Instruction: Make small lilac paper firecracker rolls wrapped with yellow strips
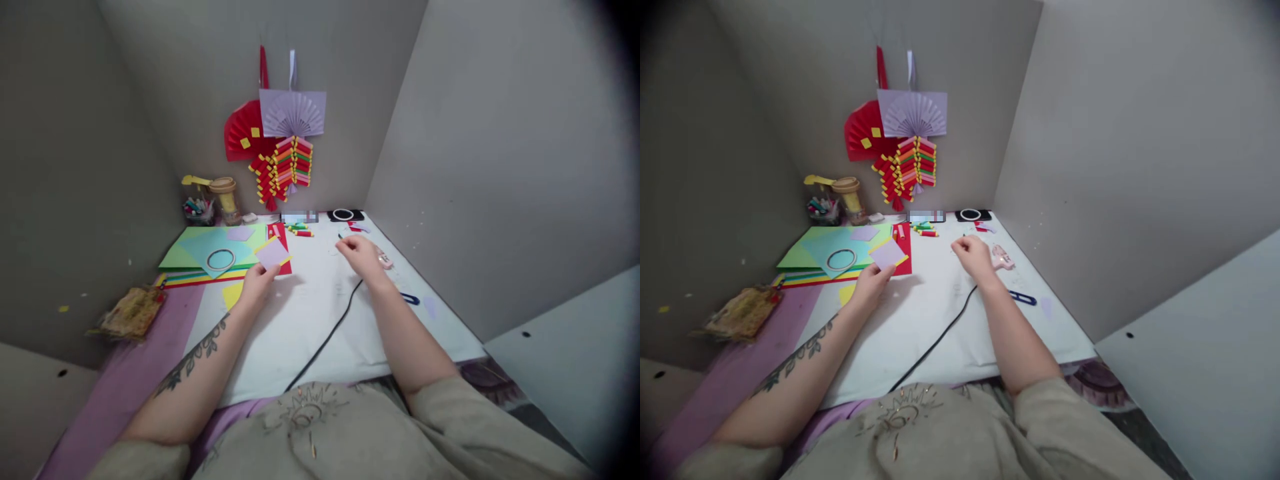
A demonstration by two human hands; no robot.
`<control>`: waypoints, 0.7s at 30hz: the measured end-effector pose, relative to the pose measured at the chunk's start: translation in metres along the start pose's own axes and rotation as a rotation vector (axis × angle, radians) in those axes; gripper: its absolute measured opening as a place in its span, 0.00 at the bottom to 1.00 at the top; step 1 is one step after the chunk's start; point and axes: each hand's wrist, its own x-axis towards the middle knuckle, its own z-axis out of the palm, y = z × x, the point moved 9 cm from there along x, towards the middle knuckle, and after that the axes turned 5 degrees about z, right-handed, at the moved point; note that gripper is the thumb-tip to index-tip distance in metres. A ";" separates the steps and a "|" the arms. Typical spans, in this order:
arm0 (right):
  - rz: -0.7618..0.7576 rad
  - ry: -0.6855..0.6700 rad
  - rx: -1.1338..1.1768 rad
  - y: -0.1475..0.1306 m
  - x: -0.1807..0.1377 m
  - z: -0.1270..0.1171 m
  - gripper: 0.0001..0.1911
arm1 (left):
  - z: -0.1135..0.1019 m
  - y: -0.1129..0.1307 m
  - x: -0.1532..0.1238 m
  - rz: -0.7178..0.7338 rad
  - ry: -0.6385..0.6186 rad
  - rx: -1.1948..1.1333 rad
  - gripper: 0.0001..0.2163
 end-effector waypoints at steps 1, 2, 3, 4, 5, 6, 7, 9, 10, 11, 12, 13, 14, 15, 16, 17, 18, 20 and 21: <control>-0.006 -0.074 -0.154 0.008 -0.003 -0.009 0.11 | -0.001 -0.001 0.000 -0.003 0.010 -0.014 0.12; 0.009 -0.149 -0.298 0.021 -0.008 -0.016 0.10 | -0.002 -0.002 0.001 -0.004 0.019 -0.031 0.12; 0.041 -0.220 -0.438 0.037 -0.016 -0.023 0.09 | -0.002 -0.002 0.001 -0.004 0.026 -0.050 0.12; 0.092 -0.281 -0.577 0.056 -0.024 -0.030 0.08 | -0.002 -0.002 0.001 -0.005 0.033 -0.066 0.12; 0.172 -0.321 -0.713 0.077 -0.032 -0.037 0.07 | -0.002 -0.002 0.001 -0.006 0.041 -0.080 0.12; 0.234 -0.345 -0.813 0.096 -0.040 -0.044 0.08 | -0.002 -0.003 0.002 -0.008 0.049 -0.089 0.12; 0.280 -0.367 -0.877 0.113 -0.046 -0.047 0.11 | -0.002 -0.003 0.002 -0.010 0.060 -0.094 0.12; 0.315 -0.407 -0.921 0.135 -0.055 -0.048 0.13 | -0.003 -0.004 0.002 -0.009 0.086 -0.095 0.13; 0.315 -0.430 -0.910 0.142 -0.058 -0.046 0.13 | -0.004 -0.004 0.002 -0.007 0.098 -0.093 0.13; 0.309 -0.459 -0.884 0.145 -0.060 -0.044 0.12 | -0.005 -0.004 0.002 -0.004 0.106 -0.090 0.13; 0.297 -0.493 -0.847 0.146 -0.061 -0.042 0.11 | -0.006 -0.005 0.002 -0.001 0.112 -0.088 0.13; 0.283 -0.523 -0.799 0.143 -0.061 -0.041 0.08 | -0.007 -0.004 0.002 0.006 0.117 -0.089 0.13; 0.262 -0.539 -0.734 0.136 -0.060 -0.040 0.05 | -0.008 -0.004 0.002 0.017 0.120 -0.092 0.13; 0.230 -0.529 -0.648 0.125 -0.058 -0.041 0.03 | -0.008 -0.003 0.003 0.030 0.119 -0.098 0.13; 0.192 -0.487 -0.541 0.110 -0.054 -0.043 0.03 | -0.007 -0.002 0.003 0.042 0.117 -0.105 0.13; 0.153 -0.414 -0.415 0.091 -0.048 -0.045 0.05 | -0.006 -0.002 0.003 0.051 0.113 -0.114 0.13; 0.109 -0.324 -0.276 0.070 -0.043 -0.047 0.07 | -0.005 -0.001 0.003 0.055 0.108 -0.122 0.12; 0.079 -0.156 -0.023 0.033 -0.034 -0.044 0.11 | -0.003 -0.001 0.002 0.048 0.100 -0.129 0.11; 0.073 -0.111 0.085 0.016 -0.031 -0.035 0.13 | -0.002 -0.001 0.002 0.044 0.102 -0.127 0.11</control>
